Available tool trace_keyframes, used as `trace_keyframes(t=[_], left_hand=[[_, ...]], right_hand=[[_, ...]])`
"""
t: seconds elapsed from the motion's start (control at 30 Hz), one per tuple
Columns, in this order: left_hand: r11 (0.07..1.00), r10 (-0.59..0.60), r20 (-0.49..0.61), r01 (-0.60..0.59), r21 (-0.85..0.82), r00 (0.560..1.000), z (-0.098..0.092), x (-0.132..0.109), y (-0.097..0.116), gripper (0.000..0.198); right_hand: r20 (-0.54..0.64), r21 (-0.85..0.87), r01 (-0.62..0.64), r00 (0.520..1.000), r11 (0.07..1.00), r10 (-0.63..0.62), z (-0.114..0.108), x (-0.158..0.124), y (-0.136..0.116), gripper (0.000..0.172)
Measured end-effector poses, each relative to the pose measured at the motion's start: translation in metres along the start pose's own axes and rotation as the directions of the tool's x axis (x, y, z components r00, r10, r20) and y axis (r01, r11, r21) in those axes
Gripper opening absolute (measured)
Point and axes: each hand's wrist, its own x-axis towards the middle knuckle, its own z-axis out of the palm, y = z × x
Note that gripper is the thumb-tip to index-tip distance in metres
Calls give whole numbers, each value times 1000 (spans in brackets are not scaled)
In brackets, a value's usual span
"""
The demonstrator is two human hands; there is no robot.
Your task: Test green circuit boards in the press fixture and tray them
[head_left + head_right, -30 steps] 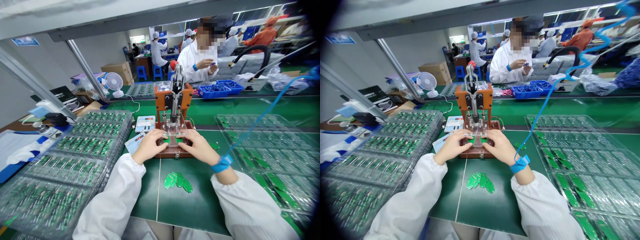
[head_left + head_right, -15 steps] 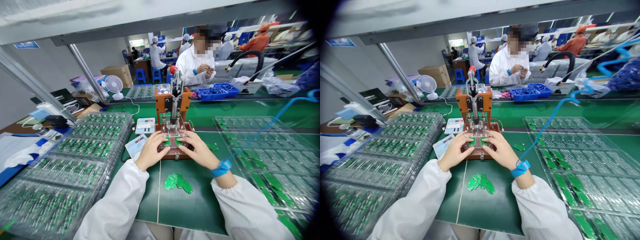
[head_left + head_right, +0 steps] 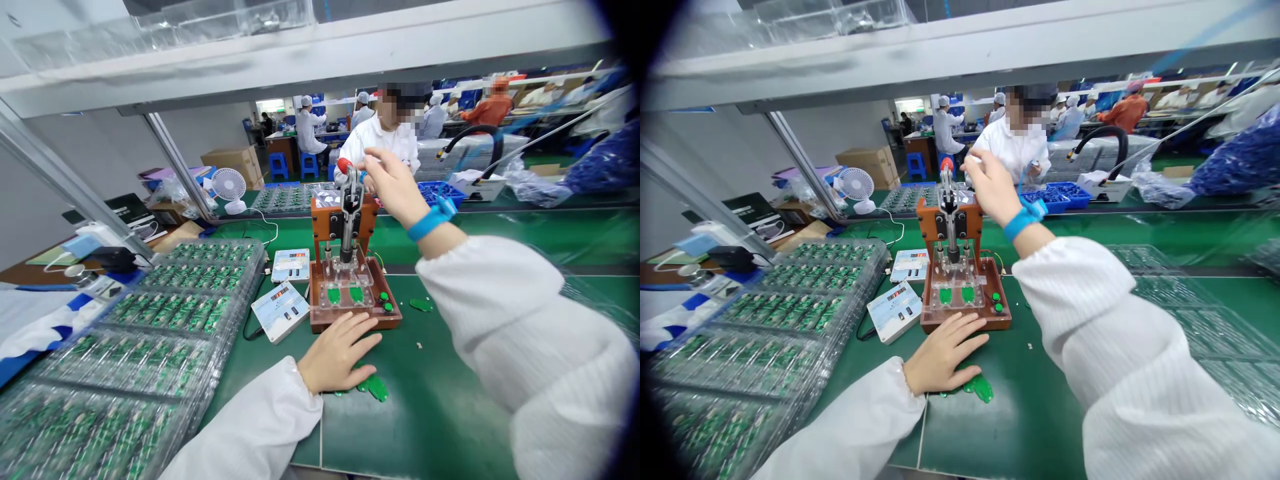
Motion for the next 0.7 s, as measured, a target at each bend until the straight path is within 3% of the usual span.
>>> trace_keyframes(t=[0.1, 0.17, 0.27, 0.33, 0.4, 0.53, 0.7], left_hand=[[1000, -12, 21, 12, -3, 1000, 1, -2, -1, 45], [1000, -20, 21, 21, -8, 1000, 2, -2, -1, 43], [1000, -28, 11, 28, -12, 1000, 2, -2, 0, 39], [1000, -28, 0, 28, -13, 1000, 2, -2, 0, 37], [1000, -24, -18, 24, -17, 1000, 2, -2, 0, 35], [999, -28, -28, 28, -18, 999, 1, -1, 0, 33], [999, -34, -12, 33, -24, 999, 1, 0, 0, 29]], right_hand=[[209, 158, -336, 930, 928, 301, 10, 32, -23, 37], [207, 218, -360, 925, 907, 317, 11, 37, -44, 33], [91, 261, -59, 995, 963, 36, 4, 17, -74, 23], [20, 213, 208, 976, 955, -217, -3, -14, -90, 22], [-47, 94, 363, 932, 927, -360, -9, -50, -100, 24], [-38, -108, 385, 920, 916, -391, -10, -108, -101, 29], [-20, -148, 368, 927, 918, -375, -6, -136, -84, 34]])
